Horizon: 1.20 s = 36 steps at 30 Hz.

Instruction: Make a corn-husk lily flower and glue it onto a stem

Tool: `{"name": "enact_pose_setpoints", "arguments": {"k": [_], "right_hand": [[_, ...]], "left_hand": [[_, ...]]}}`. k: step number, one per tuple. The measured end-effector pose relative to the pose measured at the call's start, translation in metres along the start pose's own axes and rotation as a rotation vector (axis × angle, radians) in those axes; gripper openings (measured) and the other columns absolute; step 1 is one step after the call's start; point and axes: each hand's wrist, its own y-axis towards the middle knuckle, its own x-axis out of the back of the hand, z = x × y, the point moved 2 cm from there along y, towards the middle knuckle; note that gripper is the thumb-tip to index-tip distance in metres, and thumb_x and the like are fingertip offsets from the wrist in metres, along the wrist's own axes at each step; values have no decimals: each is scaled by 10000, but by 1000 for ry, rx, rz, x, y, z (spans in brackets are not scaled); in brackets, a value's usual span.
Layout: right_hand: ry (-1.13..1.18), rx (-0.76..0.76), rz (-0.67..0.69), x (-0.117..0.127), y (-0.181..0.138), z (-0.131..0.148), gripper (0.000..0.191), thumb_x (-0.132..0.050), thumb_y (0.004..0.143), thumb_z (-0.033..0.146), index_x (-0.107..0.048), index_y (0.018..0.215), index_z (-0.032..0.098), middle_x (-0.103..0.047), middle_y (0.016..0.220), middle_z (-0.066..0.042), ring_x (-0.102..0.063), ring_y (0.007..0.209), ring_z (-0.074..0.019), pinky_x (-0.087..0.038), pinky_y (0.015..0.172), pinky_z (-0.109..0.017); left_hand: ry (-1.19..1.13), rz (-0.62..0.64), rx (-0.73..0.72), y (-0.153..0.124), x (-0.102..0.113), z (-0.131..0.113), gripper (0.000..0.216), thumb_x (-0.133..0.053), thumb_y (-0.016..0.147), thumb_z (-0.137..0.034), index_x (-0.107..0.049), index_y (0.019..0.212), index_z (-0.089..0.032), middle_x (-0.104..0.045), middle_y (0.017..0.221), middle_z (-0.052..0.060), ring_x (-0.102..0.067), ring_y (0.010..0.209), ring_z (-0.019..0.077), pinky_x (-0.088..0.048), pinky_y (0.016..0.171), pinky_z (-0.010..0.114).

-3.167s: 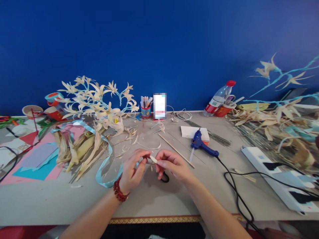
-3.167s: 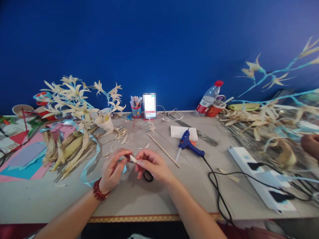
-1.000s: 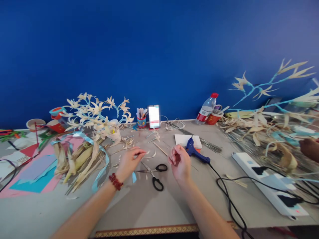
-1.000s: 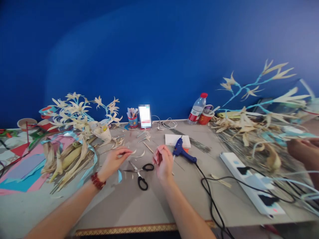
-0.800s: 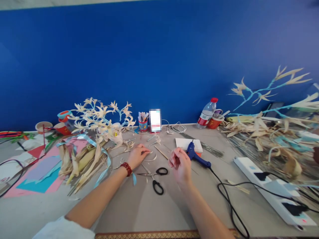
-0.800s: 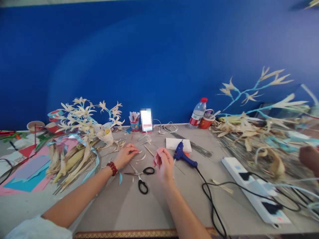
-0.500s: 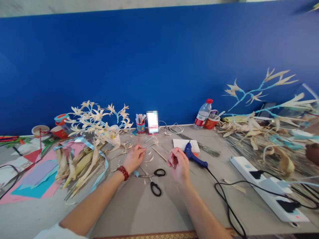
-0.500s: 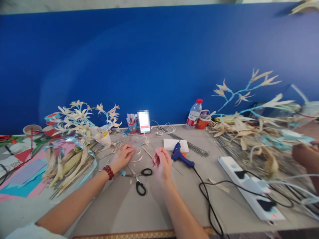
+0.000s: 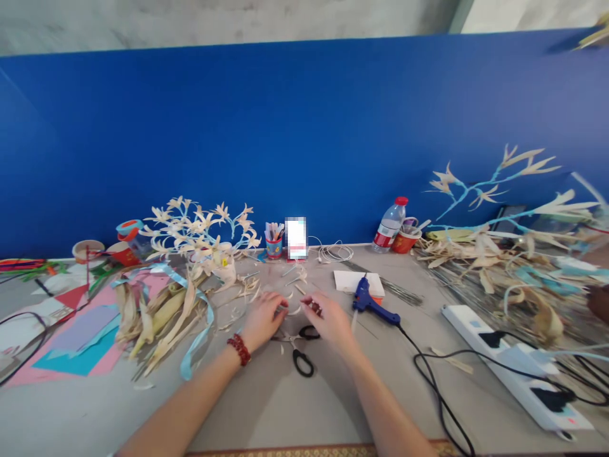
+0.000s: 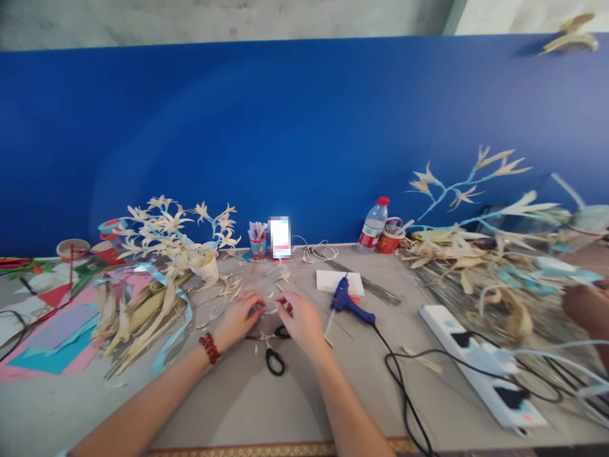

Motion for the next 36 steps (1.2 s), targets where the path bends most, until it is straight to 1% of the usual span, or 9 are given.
{"name": "enact_pose_setpoints", "arguments": {"k": [7, 12, 15, 18, 21, 23, 25, 31, 36], "right_hand": [[-269, 102, 116, -6, 0, -6, 267, -519, 799, 131, -649, 1014, 220, -630, 1043, -58, -605, 757, -162, -429, 670, -251], [-259, 149, 229, -18, -8, 5, 119, -571, 777, 130, -668, 818, 185, -633, 839, -51, -579, 757, -176, -394, 652, -245], [-32, 100, 226, -22, -11, 11, 100, -592, 802, 209, -672, 750, 179, -629, 762, -31, -551, 706, -160, -382, 631, -244], [412, -114, 210, -25, -12, 12, 220, -636, 793, 371, -691, 739, 166, -602, 664, -7, -510, 616, -133, -376, 572, -234], [815, -379, 154, -29, -13, 10, 303, -738, 686, 444, -705, 767, 154, -586, 626, 8, -460, 529, -97, -359, 516, -219], [968, -466, 125, -32, -15, 10, 305, -793, 624, 417, -695, 741, 153, -571, 602, 19, -442, 503, -80, -346, 496, -206], [1030, -496, 117, -37, -16, 9, 296, -814, 600, 394, -681, 710, 154, -527, 543, 40, -412, 473, -69, -318, 471, -195], [835, -382, 74, -39, -16, 13, 315, -758, 649, 451, -677, 729, 157, -514, 540, 42, -380, 463, -75, -288, 459, -211], [151, -60, 241, -9, -13, 25, 293, -602, 802, 484, -639, 792, 194, -600, 681, 5, -500, 605, -130, -330, 553, -236]], "left_hand": [[122, 60, -49, 5, -12, -15, 113, -534, 823, -152, -632, 852, -200, -627, 921, 63, -535, 943, 240, -391, 836, 383], [116, 41, -181, -15, 14, -28, 130, -531, 832, -140, -624, 856, -226, -642, 853, 24, -550, 908, 211, -330, 975, 436], [69, -187, -166, -30, 35, -27, 181, -514, 855, -160, -622, 975, -240, -631, 1038, 50, -520, 1042, 228, -272, 1045, 474], [-104, -426, -32, -38, 45, -22, 165, -500, 881, -210, -599, 1013, -215, -598, 1092, 82, -515, 1067, 235, -365, 982, 434], [-387, -284, 57, -36, 37, -23, 139, -504, 892, -284, -612, 929, -206, -625, 950, 58, -571, 922, 206, -453, 832, 343], [-543, -133, 87, -33, 28, -24, 157, -524, 882, -314, -630, 921, -205, -636, 915, 48, -583, 878, 194, -458, 792, 311], [-655, -81, 128, -31, 19, -24, 155, -561, 858, -320, -644, 904, -198, -638, 890, 42, -582, 856, 187, -450, 788, 295], [-1006, -12, 329, -33, 2, -17, 185, -644, 788, -346, -630, 751, -165, -591, 693, 0, -527, 667, 135, -416, 642, 244], [-1196, -120, 426, -36, 6, -10, 148, -697, 744, -300, -642, 770, -165, -597, 729, -2, -539, 686, 117, -428, 681, 238]]}}
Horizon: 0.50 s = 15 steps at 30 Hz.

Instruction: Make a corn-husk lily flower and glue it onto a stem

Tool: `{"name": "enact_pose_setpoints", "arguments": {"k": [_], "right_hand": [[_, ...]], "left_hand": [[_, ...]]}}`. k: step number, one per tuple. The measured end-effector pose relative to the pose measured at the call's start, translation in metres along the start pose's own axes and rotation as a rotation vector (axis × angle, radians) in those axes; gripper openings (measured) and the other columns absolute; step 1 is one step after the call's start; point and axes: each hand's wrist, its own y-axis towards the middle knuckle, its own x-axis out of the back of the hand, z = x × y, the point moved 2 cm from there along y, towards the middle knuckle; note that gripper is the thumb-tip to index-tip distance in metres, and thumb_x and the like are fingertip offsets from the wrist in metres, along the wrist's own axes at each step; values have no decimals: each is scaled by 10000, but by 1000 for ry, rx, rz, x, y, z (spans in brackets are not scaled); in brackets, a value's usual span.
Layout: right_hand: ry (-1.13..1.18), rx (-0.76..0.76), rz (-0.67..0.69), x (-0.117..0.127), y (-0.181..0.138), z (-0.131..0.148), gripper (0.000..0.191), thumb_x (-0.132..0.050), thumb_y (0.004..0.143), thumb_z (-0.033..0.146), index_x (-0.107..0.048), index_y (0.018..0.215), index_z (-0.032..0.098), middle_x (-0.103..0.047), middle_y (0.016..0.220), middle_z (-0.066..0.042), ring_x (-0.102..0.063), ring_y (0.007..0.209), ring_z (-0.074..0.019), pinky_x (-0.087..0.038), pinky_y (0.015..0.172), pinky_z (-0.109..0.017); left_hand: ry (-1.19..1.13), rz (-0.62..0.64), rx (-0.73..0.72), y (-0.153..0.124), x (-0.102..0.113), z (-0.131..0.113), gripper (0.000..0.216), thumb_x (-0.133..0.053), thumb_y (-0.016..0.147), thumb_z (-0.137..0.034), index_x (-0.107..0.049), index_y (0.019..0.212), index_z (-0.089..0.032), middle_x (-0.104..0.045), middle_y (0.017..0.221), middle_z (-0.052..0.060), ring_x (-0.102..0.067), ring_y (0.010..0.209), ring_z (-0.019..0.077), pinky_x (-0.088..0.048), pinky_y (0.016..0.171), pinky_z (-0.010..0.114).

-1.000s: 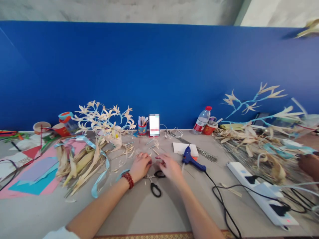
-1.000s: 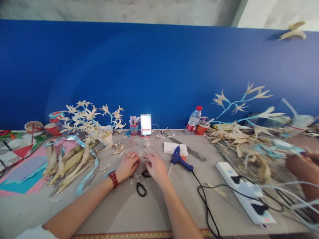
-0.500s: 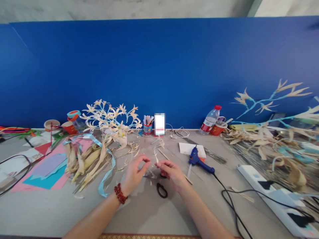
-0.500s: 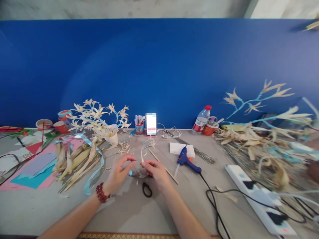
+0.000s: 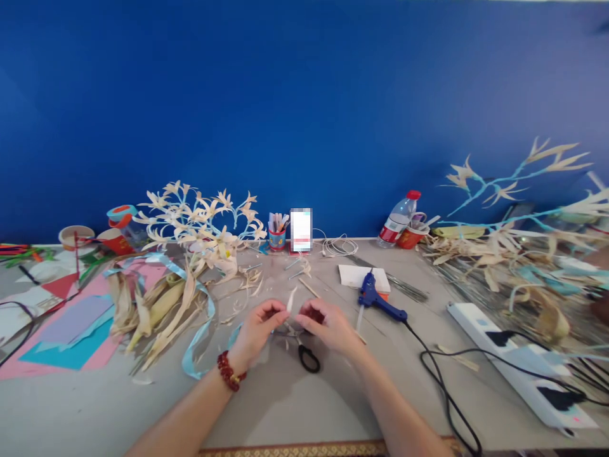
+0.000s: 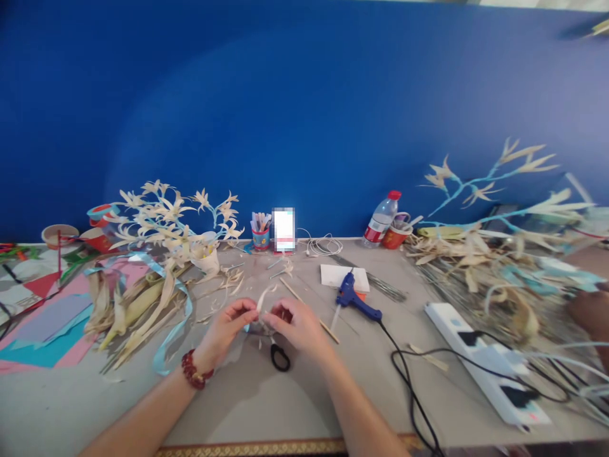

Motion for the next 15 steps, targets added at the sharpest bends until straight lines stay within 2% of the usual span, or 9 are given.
{"name": "enact_pose_setpoints", "arguments": {"k": [2, 5, 10, 15], "right_hand": [[-369, 12, 102, 10, -5, 2, 306, -680, 722, 495, -620, 770, 199, -625, 729, -6, -530, 648, -152, -313, 569, -245], [-672, 23, 201, 16, -11, 1, 409, -777, 586, 461, -608, 859, 209, -650, 872, -33, -583, 780, -206, -309, 601, -254], [-824, -25, 258, 11, -14, 0, 316, -720, 636, 343, -599, 899, 216, -664, 895, -43, -614, 814, -224, -278, 581, -260], [-871, -5, 265, 9, -13, 1, 138, -635, 652, 204, -613, 789, 207, -674, 807, -41, -619, 746, -204, -244, 544, -266]], "left_hand": [[-76, -77, -21, 2, 7, -1, 144, -708, 730, -286, -637, 785, -173, -590, 724, -12, -548, 683, 109, -437, 699, 239], [-165, -136, -37, 5, 17, -3, 158, -713, 720, -281, -622, 800, -180, -585, 721, -20, -557, 673, 99, -444, 693, 233], [-155, -186, -37, 9, 25, -5, 155, -702, 719, -277, -590, 761, -178, -589, 739, -20, -554, 665, 91, -452, 685, 224], [-102, -203, -66, 8, 26, -1, 148, -668, 739, -304, -588, 758, -181, -605, 734, -6, -563, 674, 112, -460, 696, 242]]}}
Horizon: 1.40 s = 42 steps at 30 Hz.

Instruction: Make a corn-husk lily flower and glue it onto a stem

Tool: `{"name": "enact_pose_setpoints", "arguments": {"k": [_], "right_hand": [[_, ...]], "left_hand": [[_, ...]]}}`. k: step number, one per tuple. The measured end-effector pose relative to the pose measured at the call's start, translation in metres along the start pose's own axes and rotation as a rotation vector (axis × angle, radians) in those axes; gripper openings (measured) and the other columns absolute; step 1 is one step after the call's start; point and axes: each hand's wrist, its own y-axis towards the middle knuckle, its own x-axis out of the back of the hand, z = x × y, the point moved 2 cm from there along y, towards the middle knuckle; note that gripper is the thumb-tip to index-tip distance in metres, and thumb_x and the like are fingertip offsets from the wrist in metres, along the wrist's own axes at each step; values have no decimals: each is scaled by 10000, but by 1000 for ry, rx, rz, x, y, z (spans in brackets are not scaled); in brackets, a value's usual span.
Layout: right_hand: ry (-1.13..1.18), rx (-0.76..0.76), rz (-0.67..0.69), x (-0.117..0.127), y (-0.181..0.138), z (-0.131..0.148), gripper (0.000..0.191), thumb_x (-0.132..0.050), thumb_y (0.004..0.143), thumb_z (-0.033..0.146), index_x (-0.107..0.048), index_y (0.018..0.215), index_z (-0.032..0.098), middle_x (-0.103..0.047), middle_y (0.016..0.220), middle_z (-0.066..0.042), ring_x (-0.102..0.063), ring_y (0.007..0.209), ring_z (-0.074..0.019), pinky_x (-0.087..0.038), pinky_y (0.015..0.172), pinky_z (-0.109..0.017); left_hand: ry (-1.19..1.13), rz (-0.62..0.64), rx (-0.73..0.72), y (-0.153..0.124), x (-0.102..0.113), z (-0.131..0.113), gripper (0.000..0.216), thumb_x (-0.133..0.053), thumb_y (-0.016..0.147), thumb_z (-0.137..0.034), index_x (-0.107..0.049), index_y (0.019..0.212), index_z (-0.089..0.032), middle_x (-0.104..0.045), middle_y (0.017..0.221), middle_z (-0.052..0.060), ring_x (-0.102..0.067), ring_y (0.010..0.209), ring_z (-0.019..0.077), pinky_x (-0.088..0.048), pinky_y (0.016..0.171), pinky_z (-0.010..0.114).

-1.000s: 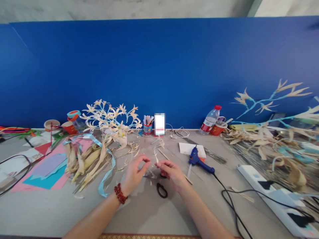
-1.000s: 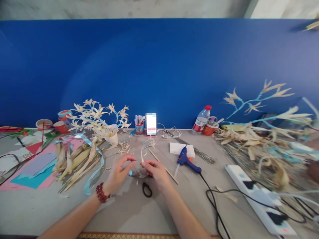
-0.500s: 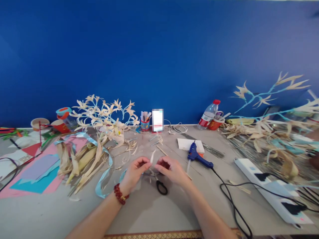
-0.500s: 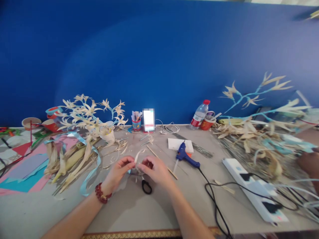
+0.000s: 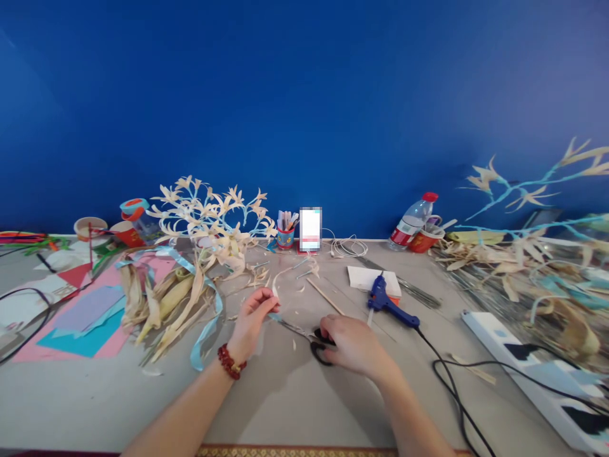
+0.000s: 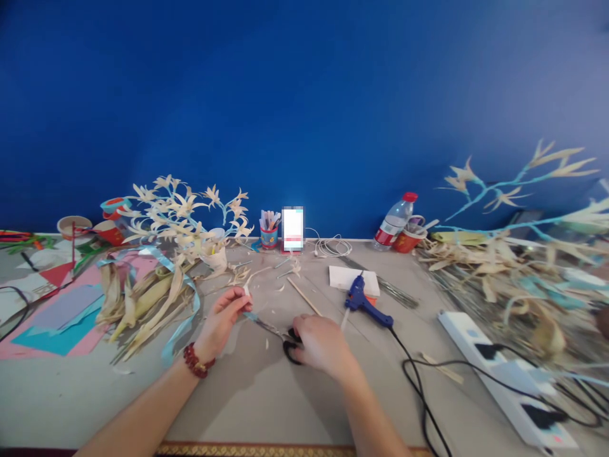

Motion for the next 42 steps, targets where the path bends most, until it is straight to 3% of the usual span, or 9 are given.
{"name": "enact_pose_setpoints", "arguments": {"k": [5, 12, 17, 21, 23, 26, 31, 36, 42], "right_hand": [[181, -116, -12, 2, 3, -16, 105, -629, 650, 205, -618, 754, 203, -659, 722, -30, -605, 671, -191, -267, 517, -249], [1020, -96, 79, -2, 5, -26, 204, -605, 767, 316, -537, 922, 203, -590, 720, 21, -564, 533, -116, -414, 440, -200], [935, -86, 168, 0, 5, -18, 162, -640, 731, 327, -581, 809, 198, -613, 649, 17, -507, 503, -109, -368, 402, -184], [757, -51, 87, 8, 5, -18, 242, -724, 670, 381, -582, 742, 200, -575, 608, 29, -481, 525, -106, -341, 447, -186], [869, -37, 84, 9, 6, -17, 320, -725, 675, 452, -538, 746, 203, -547, 604, 38, -464, 537, -106, -342, 450, -185], [1147, -16, 198, 5, 7, -11, 367, -631, 755, 533, -470, 776, 203, -546, 601, 35, -429, 497, -93, -320, 405, -174], [1380, 79, 285, -5, 8, 10, 439, -660, 709, 572, -455, 815, 198, -575, 616, 23, -424, 477, -78, -308, 378, -151], [1426, 64, 277, -9, 10, 23, 414, -674, 707, 533, -442, 804, 204, -571, 619, 34, -412, 448, -63, -304, 355, -140], [1435, 58, 255, -5, 12, 29, 511, -666, 651, 639, -425, 751, 200, -567, 549, 47, -386, 388, -47, -292, 338, -142]], "left_hand": [[77, -5, -83, -2, 2, -1, 127, -625, 763, -304, -602, 749, -181, -597, 735, 9, -545, 692, 129, -453, 702, 251], [73, 20, -177, -5, 0, -10, 109, -590, 796, -266, -604, 720, -189, -575, 724, 8, -525, 696, 135, -433, 693, 254], [126, -100, -286, -4, 6, -12, 105, -593, 790, -279, -598, 725, -197, -579, 736, 5, -537, 720, 147, -430, 713, 263], [144, -169, -336, -3, 11, -12, 81, -580, 803, -284, -581, 779, -206, -543, 692, -6, -518, 677, 147, -424, 679, 265], [161, -127, -325, -4, 9, -12, 107, -565, 817, -281, -576, 748, -200, -546, 698, 3, -515, 688, 150, -421, 681, 267], [172, -6, -283, -9, 1, -13, 128, -551, 833, -260, -577, 728, -191, -545, 713, 6, -507, 690, 143, -413, 686, 262], [133, 85, -228, -17, -8, -13, 117, -553, 842, -255, -583, 749, -190, -542, 720, 3, -508, 691, 137, -412, 686, 256], [125, 99, -174, -18, -9, -12, 128, -581, 820, -283, -590, 732, -190, -562, 703, 3, -518, 688, 142, -417, 685, 257], [78, 115, -128, -20, -11, -9, 126, -604, 808, -267, -595, 721, -177, -575, 699, 13, -526, 692, 147, -418, 688, 258]]}}
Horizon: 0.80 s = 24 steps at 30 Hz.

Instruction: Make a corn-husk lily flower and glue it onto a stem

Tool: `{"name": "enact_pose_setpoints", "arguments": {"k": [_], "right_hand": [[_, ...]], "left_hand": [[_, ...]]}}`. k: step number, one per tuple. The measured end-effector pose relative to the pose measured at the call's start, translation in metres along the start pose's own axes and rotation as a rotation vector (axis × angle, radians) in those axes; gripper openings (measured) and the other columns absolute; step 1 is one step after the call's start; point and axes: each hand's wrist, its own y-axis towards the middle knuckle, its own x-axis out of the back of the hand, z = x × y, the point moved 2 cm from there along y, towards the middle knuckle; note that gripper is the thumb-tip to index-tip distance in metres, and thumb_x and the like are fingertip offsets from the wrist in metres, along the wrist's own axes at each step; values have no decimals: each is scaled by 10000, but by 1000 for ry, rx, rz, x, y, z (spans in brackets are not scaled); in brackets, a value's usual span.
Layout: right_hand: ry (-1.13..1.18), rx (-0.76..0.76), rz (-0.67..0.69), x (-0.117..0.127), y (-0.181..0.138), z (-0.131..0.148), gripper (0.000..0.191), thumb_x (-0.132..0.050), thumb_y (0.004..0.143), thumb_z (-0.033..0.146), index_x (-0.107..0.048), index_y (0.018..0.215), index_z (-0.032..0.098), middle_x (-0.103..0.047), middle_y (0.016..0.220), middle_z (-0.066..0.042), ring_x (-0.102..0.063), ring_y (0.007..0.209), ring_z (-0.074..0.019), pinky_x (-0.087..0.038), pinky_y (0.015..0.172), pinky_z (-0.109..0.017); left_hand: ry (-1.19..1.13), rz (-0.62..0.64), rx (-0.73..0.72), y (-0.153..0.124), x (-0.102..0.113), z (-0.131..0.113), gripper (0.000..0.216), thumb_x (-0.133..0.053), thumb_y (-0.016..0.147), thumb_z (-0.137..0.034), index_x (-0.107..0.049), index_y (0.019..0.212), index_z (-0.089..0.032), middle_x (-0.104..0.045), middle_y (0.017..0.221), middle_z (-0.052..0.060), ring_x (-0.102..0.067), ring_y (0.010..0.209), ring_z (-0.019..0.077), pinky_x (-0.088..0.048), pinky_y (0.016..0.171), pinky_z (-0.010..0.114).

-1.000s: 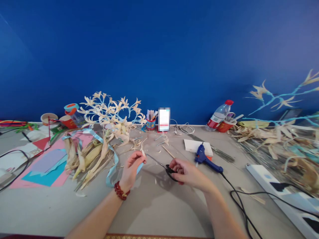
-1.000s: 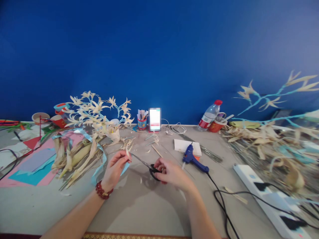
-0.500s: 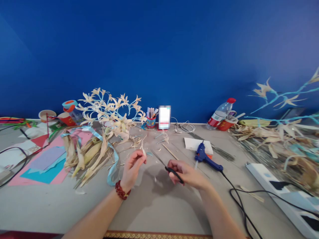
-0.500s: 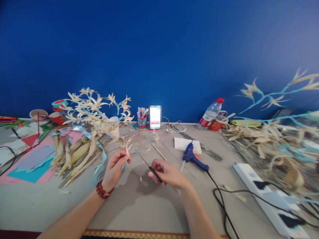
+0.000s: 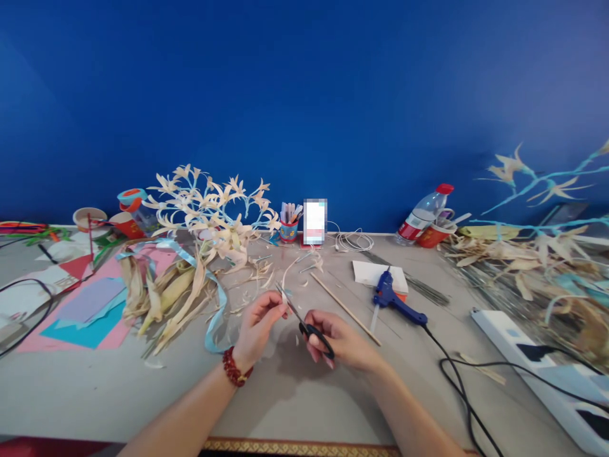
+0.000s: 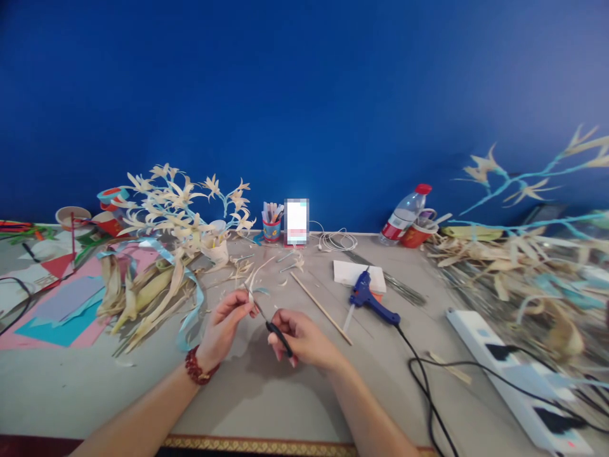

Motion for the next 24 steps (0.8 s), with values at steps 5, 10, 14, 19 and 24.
{"name": "enact_pose_setpoints", "arguments": {"k": [5, 10, 14, 19, 24], "right_hand": [[3, -1, -6, -1, 2, -3, 497, -678, 670, 616, -415, 727, 199, -562, 508, 58, -362, 341, -33, -252, 309, -133], [-7, -2, -5, -1, 3, -6, 475, -667, 700, 602, -415, 725, 200, -558, 496, 64, -352, 331, -32, -232, 303, -137], [-22, 2, -7, 0, 4, -7, 485, -650, 701, 626, -416, 722, 201, -554, 496, 66, -330, 331, -30, -221, 304, -144], [-35, 14, -13, 0, 4, -6, 478, -652, 708, 615, -409, 710, 203, -537, 480, 76, -303, 328, -28, -209, 304, -149], [-64, -6, -43, 1, 7, -11, 445, -657, 726, 574, -416, 687, 202, -509, 453, 81, -312, 337, -34, -203, 307, -149]], "left_hand": [[-50, 4, -7, -1, -1, 0, 99, -605, 816, -231, -609, 737, -173, -580, 709, 11, -525, 694, 144, -410, 692, 260], [-67, 0, -15, -1, 0, 1, 90, -608, 818, -206, -619, 735, -174, -586, 707, 7, -525, 693, 141, -407, 689, 260], [-76, 2, -16, -1, 0, 3, 91, -602, 824, -199, -619, 738, -175, -587, 706, 6, -525, 694, 142, -405, 689, 266], [-100, 9, -12, -1, 0, 4, 103, -592, 829, -195, -607, 729, -176, -588, 715, 7, -524, 696, 143, -402, 697, 273], [-112, -13, -17, -2, 1, 8, 128, -573, 826, -177, -581, 699, -177, -576, 689, 4, -522, 695, 146, -392, 705, 276]]}}
